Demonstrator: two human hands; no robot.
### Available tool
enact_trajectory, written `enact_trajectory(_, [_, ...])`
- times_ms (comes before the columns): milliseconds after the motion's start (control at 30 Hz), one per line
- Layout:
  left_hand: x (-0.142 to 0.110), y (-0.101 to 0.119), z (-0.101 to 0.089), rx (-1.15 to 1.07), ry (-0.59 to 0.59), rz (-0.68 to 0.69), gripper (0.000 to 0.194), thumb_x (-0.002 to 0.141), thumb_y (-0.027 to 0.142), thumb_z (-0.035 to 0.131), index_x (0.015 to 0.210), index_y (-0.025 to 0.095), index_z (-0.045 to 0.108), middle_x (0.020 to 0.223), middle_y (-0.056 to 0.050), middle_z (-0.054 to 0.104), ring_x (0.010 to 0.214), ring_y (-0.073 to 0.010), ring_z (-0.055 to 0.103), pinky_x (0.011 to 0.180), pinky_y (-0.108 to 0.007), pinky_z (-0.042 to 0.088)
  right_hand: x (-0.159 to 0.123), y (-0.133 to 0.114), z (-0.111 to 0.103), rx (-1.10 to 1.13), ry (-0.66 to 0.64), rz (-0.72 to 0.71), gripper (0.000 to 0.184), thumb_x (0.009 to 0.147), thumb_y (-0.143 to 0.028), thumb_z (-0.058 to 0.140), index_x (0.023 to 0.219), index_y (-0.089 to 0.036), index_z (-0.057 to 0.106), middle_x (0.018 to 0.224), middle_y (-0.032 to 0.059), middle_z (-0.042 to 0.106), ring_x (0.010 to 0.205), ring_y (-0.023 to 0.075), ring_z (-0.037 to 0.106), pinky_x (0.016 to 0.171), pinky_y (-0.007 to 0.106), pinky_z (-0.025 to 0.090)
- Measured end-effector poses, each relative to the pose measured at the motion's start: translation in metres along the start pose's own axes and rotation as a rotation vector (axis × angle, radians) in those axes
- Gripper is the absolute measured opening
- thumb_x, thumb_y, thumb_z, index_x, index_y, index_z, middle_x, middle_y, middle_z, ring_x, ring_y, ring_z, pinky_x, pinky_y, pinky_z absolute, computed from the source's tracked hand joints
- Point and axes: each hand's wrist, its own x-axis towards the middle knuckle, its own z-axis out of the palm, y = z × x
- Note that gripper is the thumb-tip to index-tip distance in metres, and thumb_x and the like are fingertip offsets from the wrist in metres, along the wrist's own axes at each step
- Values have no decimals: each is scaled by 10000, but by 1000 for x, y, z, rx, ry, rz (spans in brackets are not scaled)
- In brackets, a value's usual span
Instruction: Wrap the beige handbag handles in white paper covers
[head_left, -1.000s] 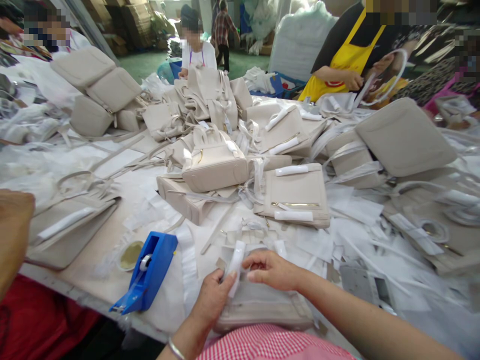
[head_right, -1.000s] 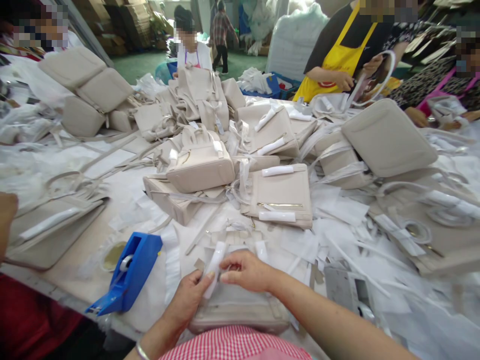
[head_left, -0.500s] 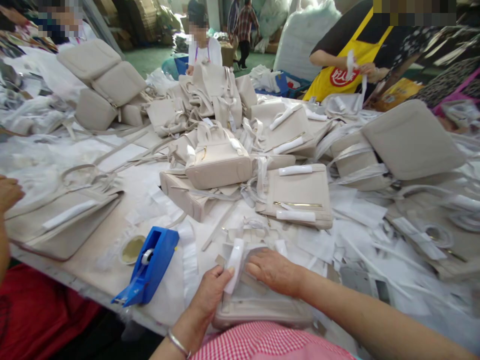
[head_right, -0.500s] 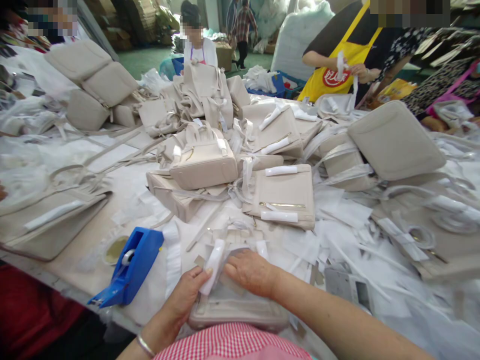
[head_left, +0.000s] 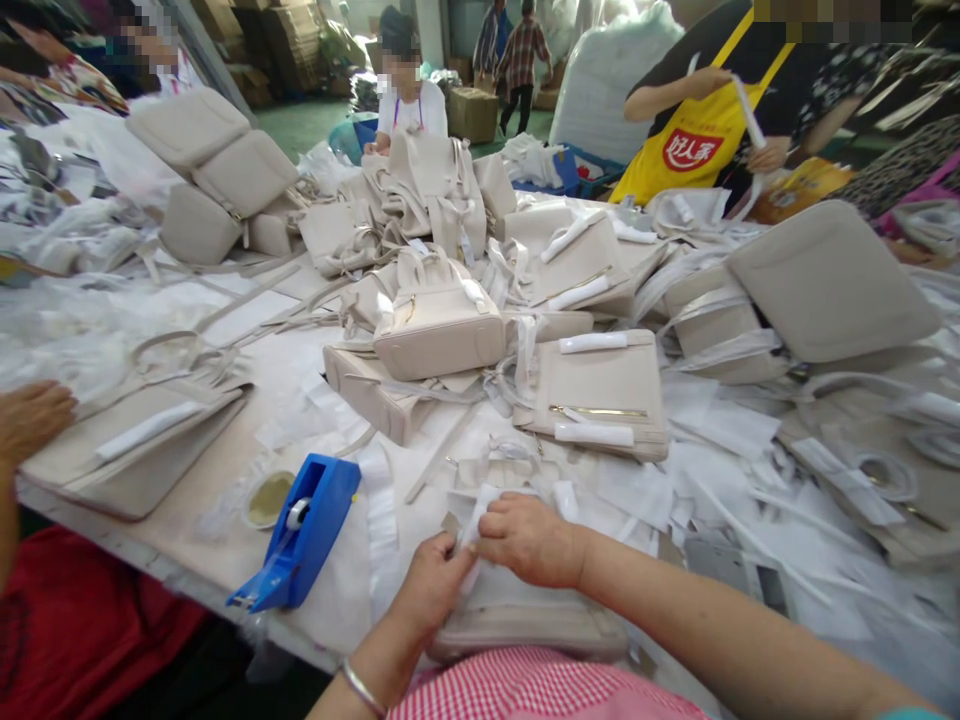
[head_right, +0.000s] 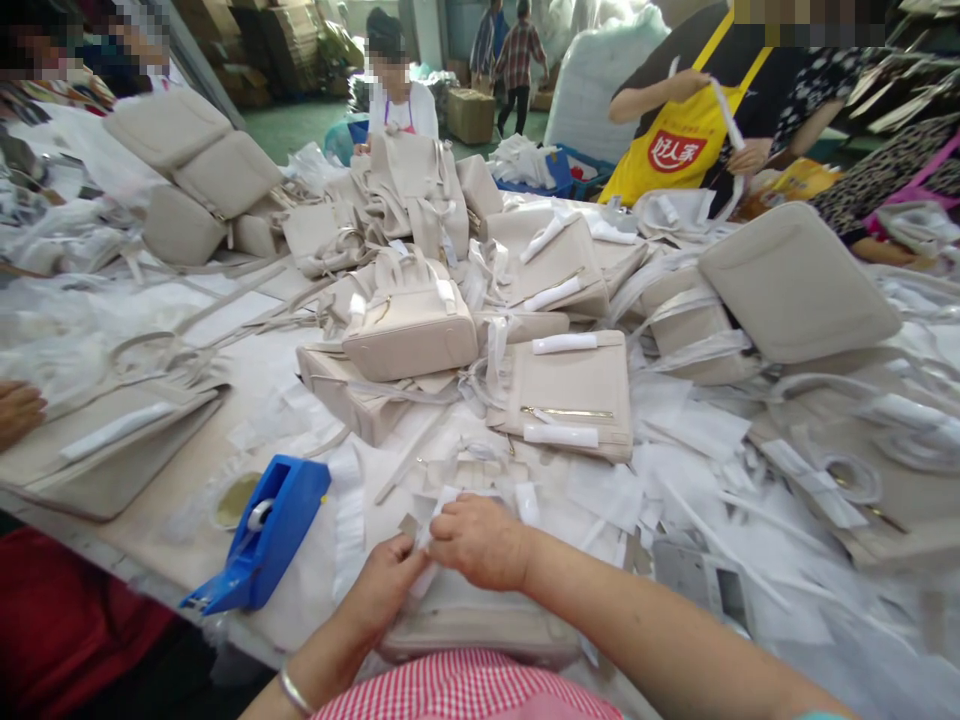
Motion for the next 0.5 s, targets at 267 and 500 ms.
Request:
enact_trajectory(267, [-3, -5, -3, 181, -73, 211, 282, 829, 329, 546, 1027, 173, 672, 1024, -90, 710, 979, -254, 619, 905, -362, 455, 40, 15, -2, 126, -124, 76, 124, 833, -256, 666, 753, -179, 721, 971, 65, 690, 947, 199, 588, 814, 333, 401])
enact_trajectory(500, [-4, 3, -2, 128, -150, 283, 336, 825, 273, 558, 1136, 190, 656, 1171, -73, 699, 1102, -243, 605, 999, -345, 432, 36, 16, 21, 265, -15, 190, 107, 824, -150, 645, 752, -154, 724, 735, 41, 697, 719, 146, 616, 705, 243, 440])
